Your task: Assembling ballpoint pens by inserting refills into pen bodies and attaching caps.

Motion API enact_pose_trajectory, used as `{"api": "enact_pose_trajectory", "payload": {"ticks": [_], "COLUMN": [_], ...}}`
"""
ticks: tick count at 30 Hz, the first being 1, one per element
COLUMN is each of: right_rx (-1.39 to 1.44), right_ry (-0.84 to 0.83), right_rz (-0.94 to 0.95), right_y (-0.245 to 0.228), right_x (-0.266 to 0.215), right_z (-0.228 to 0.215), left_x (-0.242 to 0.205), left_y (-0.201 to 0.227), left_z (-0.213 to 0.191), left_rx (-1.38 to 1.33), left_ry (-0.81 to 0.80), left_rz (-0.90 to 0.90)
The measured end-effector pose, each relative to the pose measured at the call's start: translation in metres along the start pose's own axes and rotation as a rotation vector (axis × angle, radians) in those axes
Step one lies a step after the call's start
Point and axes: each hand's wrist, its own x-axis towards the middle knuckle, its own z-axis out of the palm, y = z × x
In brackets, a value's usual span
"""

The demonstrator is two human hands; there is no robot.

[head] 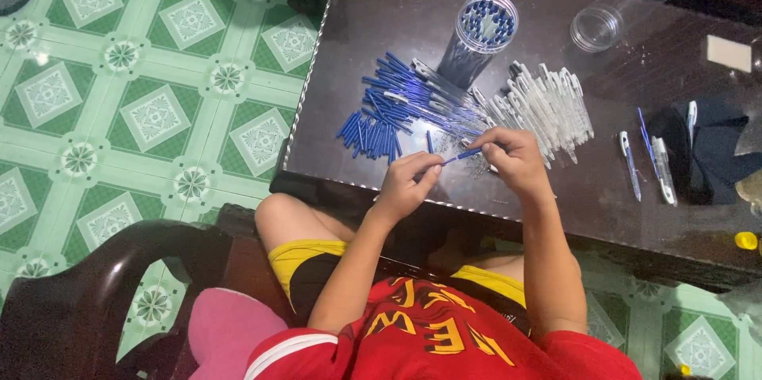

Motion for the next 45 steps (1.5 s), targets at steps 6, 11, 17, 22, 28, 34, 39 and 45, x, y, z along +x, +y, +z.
{"api": "enact_pose_trajectory", "payload": {"ticks": [6,11,17,22,28,34,39,45], "right_rx": [0.023,-0.03,-0.272,-0.247,-0.27,-0.387,-0.534,-0.514], "right_ry": [-0.033,-0.064,-0.083,-0.118,-0.197,0.037,0.158,0.035], "right_rz": [-0.019,-0.042,0.052,0.083,0.01,-0.388,-0.587,-0.702], "right_y": [0.006,-0.004,0.024,0.031,0.009,0.041,0.059,0.045], "right_x": [-0.003,0.003,-0.012,-0.021,-0.028,-0.035,-0.031,-0.025], "right_z": [0.001,-0.001,0.002,0.017,0.051,0.075,0.067,0.051], "left_x": [-0.001,0.001,0.004,-0.001,-0.009,-0.005,-0.007,-0.017], "left_y": [0.001,0.009,0.02,0.017,-0.017,0.004,0.006,-0.018], "left_z": [0.0,-0.001,0.001,0.002,0.01,0.005,0.01,0.014], "left_rx": [0.033,0.099,0.147,-0.141,-0.459,-0.536,-0.619,-0.667], "left_ry": [0.009,-0.027,-0.119,-0.257,-0.28,-0.281,-0.263,-0.277], "left_rz": [0.022,0.0,-0.099,-0.255,-0.44,-0.465,-0.504,-0.493]}}
